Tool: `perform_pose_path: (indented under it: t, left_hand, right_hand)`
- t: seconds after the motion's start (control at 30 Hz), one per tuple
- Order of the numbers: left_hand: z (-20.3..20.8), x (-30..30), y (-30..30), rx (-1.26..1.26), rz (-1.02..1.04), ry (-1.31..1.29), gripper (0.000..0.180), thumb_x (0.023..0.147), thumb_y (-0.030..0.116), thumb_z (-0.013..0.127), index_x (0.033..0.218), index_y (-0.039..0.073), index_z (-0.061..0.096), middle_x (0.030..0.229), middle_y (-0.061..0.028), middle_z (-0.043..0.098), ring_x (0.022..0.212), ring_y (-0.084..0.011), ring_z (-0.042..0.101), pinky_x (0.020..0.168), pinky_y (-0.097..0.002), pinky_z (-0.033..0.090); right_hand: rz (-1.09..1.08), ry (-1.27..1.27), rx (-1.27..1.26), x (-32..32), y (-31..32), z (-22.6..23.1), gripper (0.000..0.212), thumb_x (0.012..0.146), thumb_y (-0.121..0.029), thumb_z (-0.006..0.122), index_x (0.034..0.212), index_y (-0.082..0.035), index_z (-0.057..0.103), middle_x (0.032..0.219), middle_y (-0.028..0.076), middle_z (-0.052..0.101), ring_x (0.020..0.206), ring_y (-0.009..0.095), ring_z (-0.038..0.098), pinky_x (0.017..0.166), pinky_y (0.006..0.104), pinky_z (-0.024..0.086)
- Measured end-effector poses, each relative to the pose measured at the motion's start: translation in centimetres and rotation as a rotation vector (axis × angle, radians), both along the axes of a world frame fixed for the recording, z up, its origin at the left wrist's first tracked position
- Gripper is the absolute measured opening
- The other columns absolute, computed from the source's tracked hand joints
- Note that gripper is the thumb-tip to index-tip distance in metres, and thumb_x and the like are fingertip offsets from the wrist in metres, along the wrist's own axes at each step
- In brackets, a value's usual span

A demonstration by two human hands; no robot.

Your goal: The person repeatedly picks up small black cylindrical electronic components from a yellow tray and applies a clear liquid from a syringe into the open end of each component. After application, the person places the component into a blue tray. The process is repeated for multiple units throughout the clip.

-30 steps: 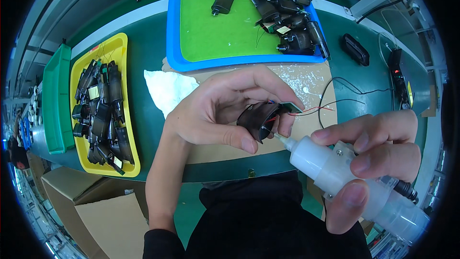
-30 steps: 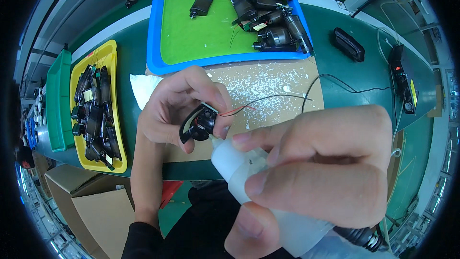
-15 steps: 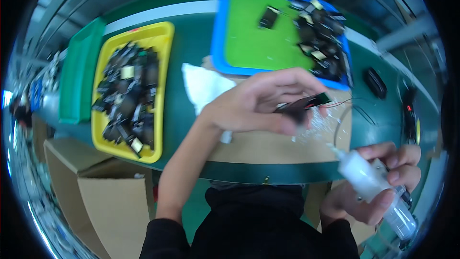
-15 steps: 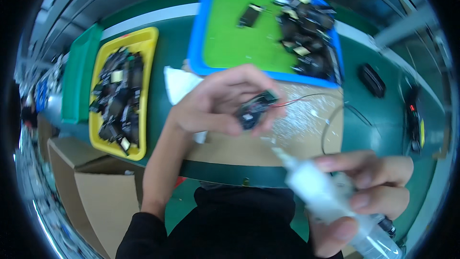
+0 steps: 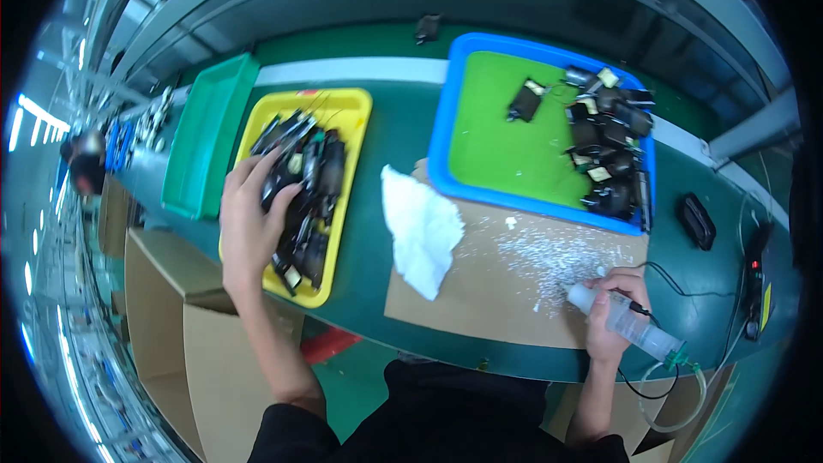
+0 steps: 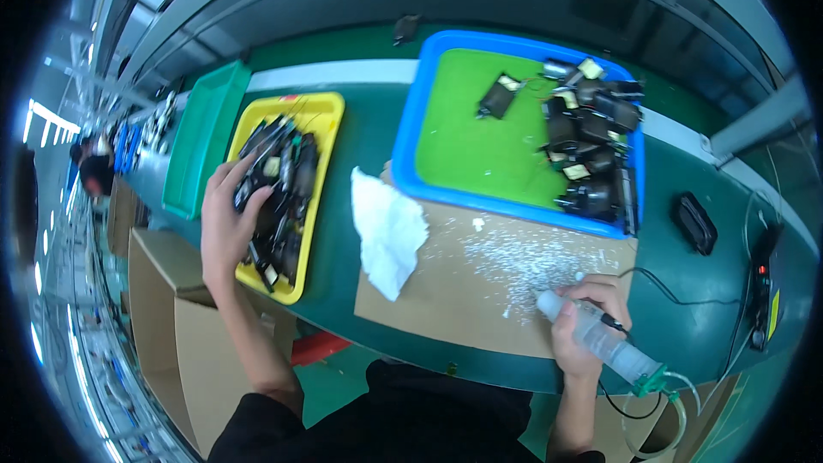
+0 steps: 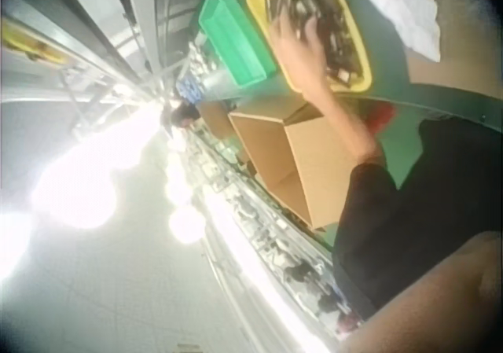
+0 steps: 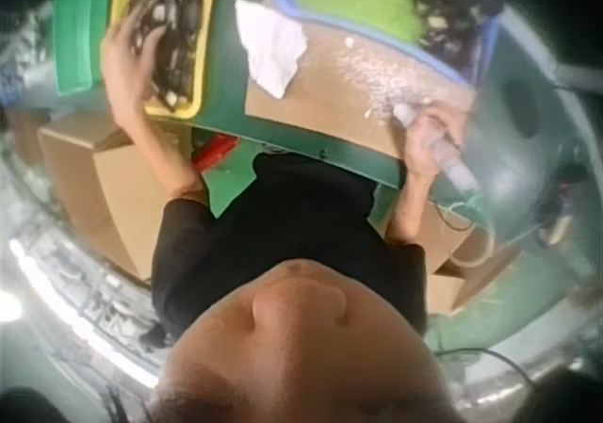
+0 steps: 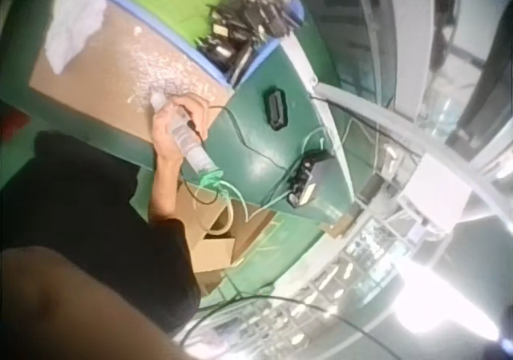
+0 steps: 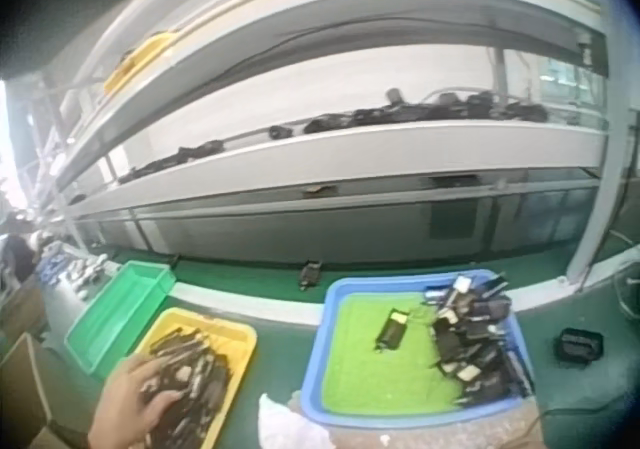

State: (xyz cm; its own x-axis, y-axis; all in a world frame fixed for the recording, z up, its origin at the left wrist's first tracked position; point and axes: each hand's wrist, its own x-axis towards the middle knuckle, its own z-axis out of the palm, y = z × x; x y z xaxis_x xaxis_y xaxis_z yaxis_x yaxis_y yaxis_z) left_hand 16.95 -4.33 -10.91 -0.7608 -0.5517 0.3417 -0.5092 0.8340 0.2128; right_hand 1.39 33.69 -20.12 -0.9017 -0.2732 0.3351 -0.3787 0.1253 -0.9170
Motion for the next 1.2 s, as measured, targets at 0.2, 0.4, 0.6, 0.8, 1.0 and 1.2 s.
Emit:
perform_pose_path:
  t: [0.2,0.4,0.6,0.8,1.0,1.2]
  left_hand:
    - [0.0,-10.9,0.3,0.161,-0.131,0.135,0.030,0.085,0.015,0.065,0.112,0.001,0.063,0.105,-0.0157,0.064,0.096,-0.0311,0.060,0.088,-0.0388,0.047]
    - [-6.6,-30.2,-7.2,0.204,-0.146,-0.132,0.053,0.079,0.040,0.072,0.117,0.004,0.063,0.106,-0.0194,0.066,0.100,-0.0332,0.063,0.090,-0.0394,0.048]
    - [-8.7,-42.6,-7.8,0.446,-0.068,-0.460,0.031,0.074,0.018,0.070,0.100,0.002,0.065,0.078,-0.0126,0.067,0.061,-0.0188,0.065,0.051,-0.0293,0.053]
    - [-5.7,-49.3,7.1,0.730,-0.453,-0.707,0.031,0.075,0.030,0.073,0.095,0.008,0.065,0.068,-0.0021,0.060,0.056,-0.0106,0.056,0.049,-0.0215,0.043]
    - [-7.0,-52.5,16.6,0.582,-0.654,-0.784,0.055,0.067,0.056,0.078,0.094,0.009,0.068,0.086,-0.0025,0.062,0.077,-0.0123,0.056,0.062,-0.0285,0.044]
    - [-7.1,-52.3,15.5,0.875,-0.605,-0.791,0.048,0.071,0.050,0.077,0.099,0.011,0.068,0.092,-0.0025,0.065,0.082,-0.0142,0.058,0.076,-0.0298,0.046]
  right_hand:
    - [0.003,0.123,0.076,-1.0,0.7,-0.1,0.014,0.072,-0.011,0.067,0.080,-0.002,0.060,0.077,0.012,0.062,0.066,0.022,0.061,0.061,0.0291,0.050]
    - [0.041,0.185,0.053,-1.4,1.0,0.3,0.019,0.065,-0.008,0.071,0.081,-0.002,0.062,0.077,0.012,0.061,0.062,0.021,0.061,0.056,0.0275,0.050]
    - [0.025,0.098,0.058,-1.4,1.6,0.2,0.017,0.065,-0.013,0.070,0.077,-0.003,0.063,0.077,0.010,0.061,0.065,0.021,0.062,0.060,0.0284,0.052]
    - [0.067,0.106,0.091,-1.9,2.3,0.8,0.021,0.065,-0.013,0.074,0.082,-0.006,0.063,0.081,0.005,0.062,0.065,0.016,0.063,0.055,0.0248,0.051]
    - [0.045,0.090,0.119,-2.0,2.3,1.1,0.019,0.068,-0.012,0.074,0.082,-0.007,0.062,0.082,0.004,0.061,0.067,0.017,0.064,0.057,0.0267,0.054]
    - [0.040,0.100,0.107,-2.1,2.2,1.3,0.018,0.069,-0.013,0.074,0.082,-0.008,0.062,0.082,0.003,0.061,0.063,0.017,0.063,0.055,0.0265,0.053]
